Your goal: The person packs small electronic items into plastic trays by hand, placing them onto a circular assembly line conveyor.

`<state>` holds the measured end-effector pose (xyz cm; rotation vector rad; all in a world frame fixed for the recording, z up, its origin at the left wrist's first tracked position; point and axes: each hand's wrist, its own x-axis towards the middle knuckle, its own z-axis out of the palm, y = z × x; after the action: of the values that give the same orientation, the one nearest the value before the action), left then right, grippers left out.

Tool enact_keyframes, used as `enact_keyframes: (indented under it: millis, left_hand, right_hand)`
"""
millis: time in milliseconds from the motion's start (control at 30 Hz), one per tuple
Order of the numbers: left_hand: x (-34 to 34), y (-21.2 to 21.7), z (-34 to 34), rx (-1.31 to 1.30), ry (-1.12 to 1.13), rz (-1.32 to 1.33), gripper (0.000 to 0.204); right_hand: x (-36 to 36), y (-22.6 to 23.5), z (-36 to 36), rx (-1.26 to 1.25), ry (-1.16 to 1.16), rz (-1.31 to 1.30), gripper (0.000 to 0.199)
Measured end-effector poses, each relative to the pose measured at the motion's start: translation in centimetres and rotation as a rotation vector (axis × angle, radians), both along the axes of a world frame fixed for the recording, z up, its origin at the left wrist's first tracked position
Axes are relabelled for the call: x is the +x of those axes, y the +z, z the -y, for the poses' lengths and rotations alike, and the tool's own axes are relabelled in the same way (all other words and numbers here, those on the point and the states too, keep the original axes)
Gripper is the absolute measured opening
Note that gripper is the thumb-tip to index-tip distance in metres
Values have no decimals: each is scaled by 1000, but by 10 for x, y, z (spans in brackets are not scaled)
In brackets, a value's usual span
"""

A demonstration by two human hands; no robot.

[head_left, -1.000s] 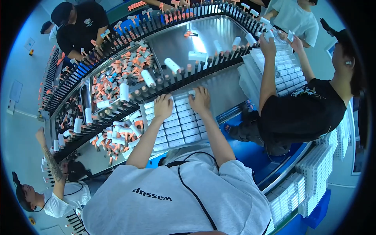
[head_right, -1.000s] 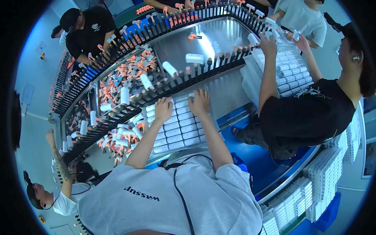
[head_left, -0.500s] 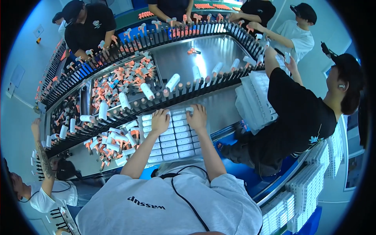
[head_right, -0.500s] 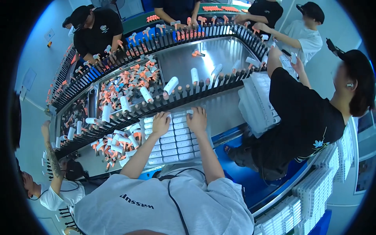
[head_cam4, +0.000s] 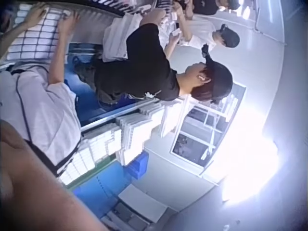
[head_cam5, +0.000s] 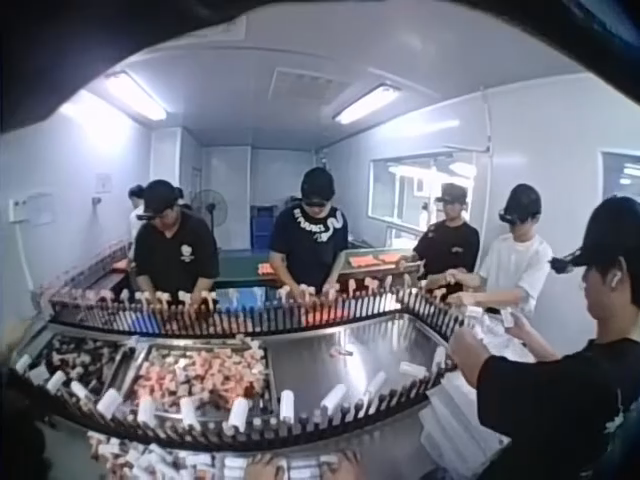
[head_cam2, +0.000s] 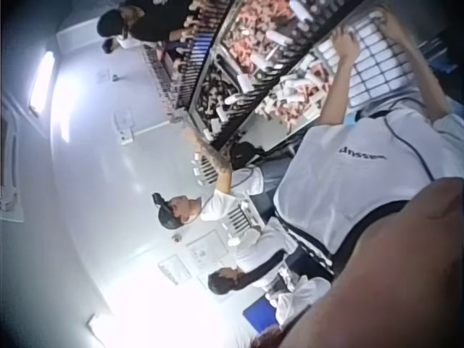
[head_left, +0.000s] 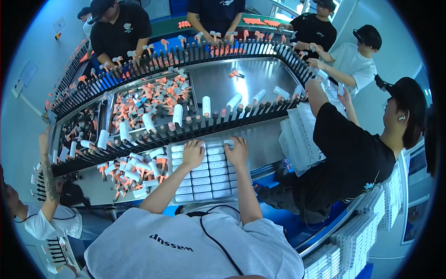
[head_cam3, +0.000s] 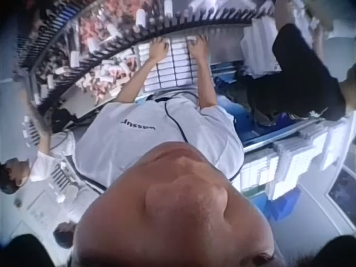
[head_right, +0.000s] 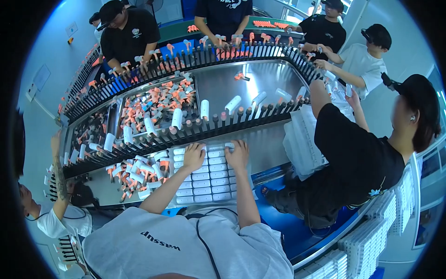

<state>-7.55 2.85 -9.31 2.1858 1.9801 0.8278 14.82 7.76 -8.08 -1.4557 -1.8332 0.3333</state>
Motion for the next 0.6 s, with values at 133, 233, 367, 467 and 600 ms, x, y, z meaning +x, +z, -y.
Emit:
enact_keyframes:
  millis: [133,233,367,467,600]
  left_hand:
    - [-1,-1,0,9,11,-4,29]
    - [-3,-1,0,0,16,1,29]
    - [-1,2,-1,1,11,11,29]
    - [2,0,-3,-20,3,22,29]
    - [2,0,-4,-22,-5,14,29]
  right_hand:
    - [-1,-1,-2,22,17,-15,33]
    - [-1,-1,-3,-16,8,-2,35]
    - [-4,-2,-4,-21,-2,-3,33]
    - [0,-2,-6,-63,-15,7,33]
    - [-2,-6,-7,-52,-10,11,32]
